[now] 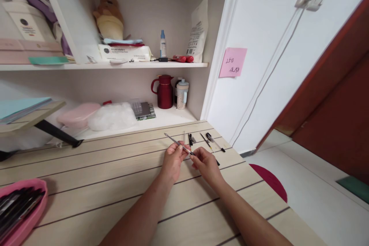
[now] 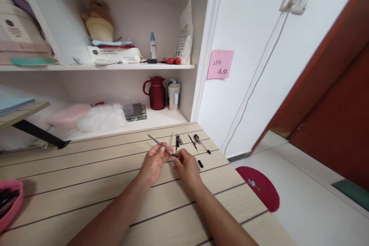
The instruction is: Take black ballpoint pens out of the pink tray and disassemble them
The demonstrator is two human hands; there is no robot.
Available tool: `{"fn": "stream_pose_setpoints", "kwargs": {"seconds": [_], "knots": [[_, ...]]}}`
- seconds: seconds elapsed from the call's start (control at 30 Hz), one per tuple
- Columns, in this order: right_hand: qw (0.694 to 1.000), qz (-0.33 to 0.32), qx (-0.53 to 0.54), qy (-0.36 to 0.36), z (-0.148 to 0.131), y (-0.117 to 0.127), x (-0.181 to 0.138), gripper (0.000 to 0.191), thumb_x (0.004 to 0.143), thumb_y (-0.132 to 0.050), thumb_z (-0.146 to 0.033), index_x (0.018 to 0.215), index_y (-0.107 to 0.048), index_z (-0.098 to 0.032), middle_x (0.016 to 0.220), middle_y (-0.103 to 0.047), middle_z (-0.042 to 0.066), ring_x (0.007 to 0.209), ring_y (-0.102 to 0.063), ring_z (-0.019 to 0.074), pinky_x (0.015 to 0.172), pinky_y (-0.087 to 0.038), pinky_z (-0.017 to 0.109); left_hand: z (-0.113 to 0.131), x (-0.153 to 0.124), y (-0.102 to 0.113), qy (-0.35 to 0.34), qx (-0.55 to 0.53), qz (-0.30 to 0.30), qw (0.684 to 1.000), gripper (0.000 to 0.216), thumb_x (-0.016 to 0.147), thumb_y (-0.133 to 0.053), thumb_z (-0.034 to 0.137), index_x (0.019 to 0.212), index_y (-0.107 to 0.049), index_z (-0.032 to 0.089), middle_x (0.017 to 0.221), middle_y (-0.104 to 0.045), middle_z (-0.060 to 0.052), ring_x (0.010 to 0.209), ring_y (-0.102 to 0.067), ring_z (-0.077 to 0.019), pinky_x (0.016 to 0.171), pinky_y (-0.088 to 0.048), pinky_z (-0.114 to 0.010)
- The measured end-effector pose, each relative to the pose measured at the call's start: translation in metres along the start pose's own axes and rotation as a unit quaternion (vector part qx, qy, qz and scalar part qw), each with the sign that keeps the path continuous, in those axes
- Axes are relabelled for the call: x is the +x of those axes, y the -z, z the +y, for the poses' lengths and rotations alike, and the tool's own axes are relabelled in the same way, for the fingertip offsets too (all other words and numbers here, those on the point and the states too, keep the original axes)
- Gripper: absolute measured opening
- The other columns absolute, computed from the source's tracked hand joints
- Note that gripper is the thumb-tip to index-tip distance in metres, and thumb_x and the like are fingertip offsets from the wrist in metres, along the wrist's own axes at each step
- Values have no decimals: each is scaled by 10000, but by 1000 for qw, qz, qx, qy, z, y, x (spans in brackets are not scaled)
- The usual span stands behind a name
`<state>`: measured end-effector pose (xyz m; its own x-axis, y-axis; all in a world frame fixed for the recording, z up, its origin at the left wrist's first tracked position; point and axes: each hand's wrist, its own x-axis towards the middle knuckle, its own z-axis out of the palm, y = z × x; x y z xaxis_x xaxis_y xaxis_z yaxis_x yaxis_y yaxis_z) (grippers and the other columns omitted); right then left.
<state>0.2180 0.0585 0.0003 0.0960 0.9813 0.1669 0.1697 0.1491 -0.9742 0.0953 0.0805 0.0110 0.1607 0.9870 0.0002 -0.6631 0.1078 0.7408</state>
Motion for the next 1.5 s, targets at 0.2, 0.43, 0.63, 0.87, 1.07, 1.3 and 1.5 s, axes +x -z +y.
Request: {"fn": "stream_pose_setpoints", "kwargs": {"seconds": [0.2, 0.43, 0.63, 0.87, 1.07, 1.3, 1.5], "knots": [[990, -59, 99, -78, 3, -1, 1, 402, 738, -458, -551, 657, -531, -164, 492, -535, -21, 359, -488, 98, 368, -374, 219, 0, -1, 0, 5, 2, -34, 999, 230, 667, -655, 241, 848, -548, 146, 778, -644, -65, 737, -592, -151, 785, -424, -320], [977, -81, 169, -104, 0, -2, 0, 407, 700, -514, -558, 654, -537, -154, 490, -543, -31, 353, -491, 83, 355, -366, 199, 2, -1, -1, 18, 3, -37, 999, 244, 665, -653, 251, 863, -545, 157, 770, -645, -57, 718, -602, -154, 733, -434, -306], [974, -81, 173, -119, -6, -3, -1, 419, 692, -512, -571, 631, -515, -157, 472, -526, -32, 342, -478, 78, 346, -350, 192, 3, 0, 1, 28, 11, -34, 999, 270, 650, -668, 254, 872, -542, 165, 794, -635, -45, 708, -613, -156, 709, -446, -307], [996, -30, 71, -46, 3, -2, 1, 299, 690, -583, -471, 679, -481, -190, 485, -500, -48, 386, -476, 98, 399, -370, 219, 3, 0, 2, 24, -1, -5, 1000, 280, 656, -665, 259, 882, -527, 171, 797, -629, -36, 719, -622, -158, 727, -457, -318], [980, 34, -157, 113, 0, 2, -3, 223, 788, -485, -386, 653, -514, -211, 537, -526, -5, 496, -508, 140, 507, -390, 257, 6, -1, -2, 23, 8, 3, 1000, 288, 646, -678, 283, 866, -541, 156, 780, -647, -54, 722, -626, -163, 759, -456, -339], [916, 57, -292, 268, -11, 9, -11, 219, 866, -377, -303, 850, -568, -197, 713, -587, 50, 620, -544, 157, 568, -397, 261, 14, -6, -11, -7, 32, -27, 999, 260, 654, -673, 271, 842, -543, 149, 771, -651, -49, 729, -623, -162, 746, -469, -329], [867, 60, -373, 325, -10, 10, -13, 238, 890, -331, -246, 854, -550, -159, 652, -551, 38, 572, -510, 133, 553, -383, 243, 16, -7, -11, 2, 43, -52, 998, 224, 683, -648, 255, 839, -538, 140, 776, -652, -60, 727, -622, -164, 697, -474, -302]]}}
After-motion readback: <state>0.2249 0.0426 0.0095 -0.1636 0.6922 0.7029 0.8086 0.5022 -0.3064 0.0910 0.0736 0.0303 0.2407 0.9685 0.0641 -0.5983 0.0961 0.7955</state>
